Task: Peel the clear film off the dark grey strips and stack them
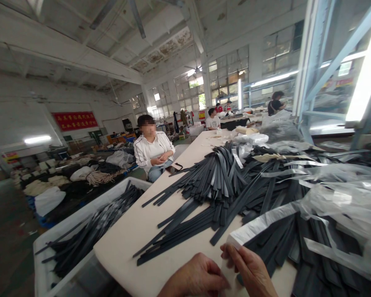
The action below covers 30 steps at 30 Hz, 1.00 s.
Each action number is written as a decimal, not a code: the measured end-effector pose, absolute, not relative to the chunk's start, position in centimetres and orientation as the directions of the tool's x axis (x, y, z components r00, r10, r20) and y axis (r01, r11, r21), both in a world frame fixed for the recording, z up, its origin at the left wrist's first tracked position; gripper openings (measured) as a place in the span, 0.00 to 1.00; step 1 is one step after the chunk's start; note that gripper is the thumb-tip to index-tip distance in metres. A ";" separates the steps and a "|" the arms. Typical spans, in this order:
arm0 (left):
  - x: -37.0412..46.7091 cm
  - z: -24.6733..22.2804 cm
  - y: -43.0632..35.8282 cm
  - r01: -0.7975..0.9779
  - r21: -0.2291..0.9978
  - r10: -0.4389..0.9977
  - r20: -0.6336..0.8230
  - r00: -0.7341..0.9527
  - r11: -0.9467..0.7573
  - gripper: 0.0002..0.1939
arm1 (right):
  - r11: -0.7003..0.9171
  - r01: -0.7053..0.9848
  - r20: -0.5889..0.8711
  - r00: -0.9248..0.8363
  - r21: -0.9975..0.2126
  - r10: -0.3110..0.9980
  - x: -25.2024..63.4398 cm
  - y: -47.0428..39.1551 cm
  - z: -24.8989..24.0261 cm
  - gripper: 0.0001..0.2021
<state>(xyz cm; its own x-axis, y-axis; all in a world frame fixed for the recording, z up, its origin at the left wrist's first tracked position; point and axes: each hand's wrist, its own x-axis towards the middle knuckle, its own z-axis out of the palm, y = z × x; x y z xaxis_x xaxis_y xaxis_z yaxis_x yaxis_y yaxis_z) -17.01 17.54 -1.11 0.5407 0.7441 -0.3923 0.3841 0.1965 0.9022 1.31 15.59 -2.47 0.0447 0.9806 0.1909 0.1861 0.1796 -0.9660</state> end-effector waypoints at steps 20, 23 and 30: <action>-17.0 0.3 15.6 0.241 0.951 0.812 -0.294 0.503 0.195 0.08 | 0.094 0.014 0.095 0.039 -0.995 0.995 1.5 15.8 -1.9 0.31; -17.0 1.7 14.8 0.269 0.941 0.756 -0.328 0.567 0.206 0.09 | 0.080 -0.031 0.079 0.035 -0.996 0.996 1.6 15.9 -2.0 0.30; -17.9 3.0 13.7 0.272 0.922 0.675 -0.387 0.628 0.276 0.12 | -0.103 -0.291 -0.135 0.094 -0.951 0.986 1.6 16.2 -1.8 0.28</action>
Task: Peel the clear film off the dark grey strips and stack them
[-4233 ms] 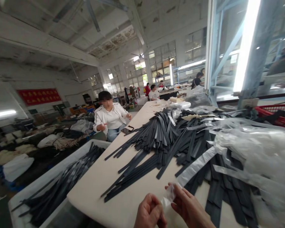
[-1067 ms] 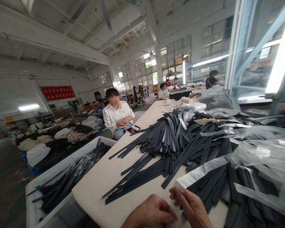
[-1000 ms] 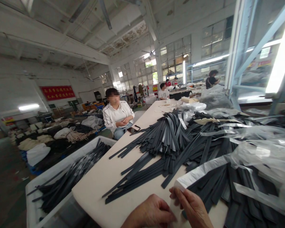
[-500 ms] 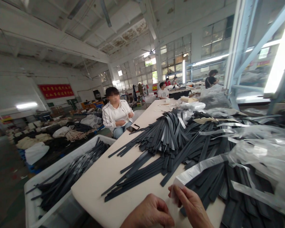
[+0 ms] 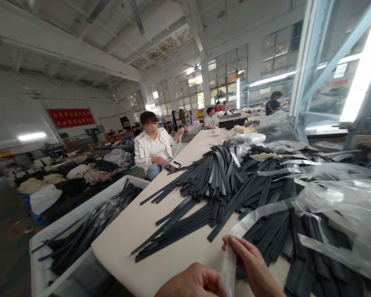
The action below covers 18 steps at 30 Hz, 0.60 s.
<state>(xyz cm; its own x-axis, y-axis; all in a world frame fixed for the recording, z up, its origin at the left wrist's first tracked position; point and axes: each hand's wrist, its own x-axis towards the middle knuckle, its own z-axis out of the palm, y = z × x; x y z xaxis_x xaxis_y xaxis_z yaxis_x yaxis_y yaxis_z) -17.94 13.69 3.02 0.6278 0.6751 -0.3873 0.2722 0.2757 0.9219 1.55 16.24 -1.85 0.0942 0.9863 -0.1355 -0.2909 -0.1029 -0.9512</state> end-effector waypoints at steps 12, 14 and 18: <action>-18.2 1.5 13.4 0.431 0.857 0.702 -0.490 0.516 0.282 0.12 | -0.099 -0.417 -0.115 0.011 -0.903 0.993 1.0 15.2 -0.1 0.23; -18.3 2.6 12.5 0.474 0.836 0.662 -0.523 0.536 0.277 0.09 | -0.135 -0.506 -0.152 -0.008 -0.852 0.988 0.9 15.0 0.2 0.20; -20.4 4.9 8.4 0.267 0.857 0.575 -0.498 0.649 0.440 0.06 | -0.193 -0.625 -0.257 0.012 -0.756 0.966 0.8 15.3 0.5 0.15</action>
<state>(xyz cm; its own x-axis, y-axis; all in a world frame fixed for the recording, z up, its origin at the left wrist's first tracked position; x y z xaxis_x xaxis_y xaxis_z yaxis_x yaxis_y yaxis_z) -20.38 8.35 4.92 0.6489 0.5754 -0.4979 0.2673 0.4402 0.8572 0.84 15.28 0.47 0.0116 0.9665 -0.2565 -0.6253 -0.1932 -0.7561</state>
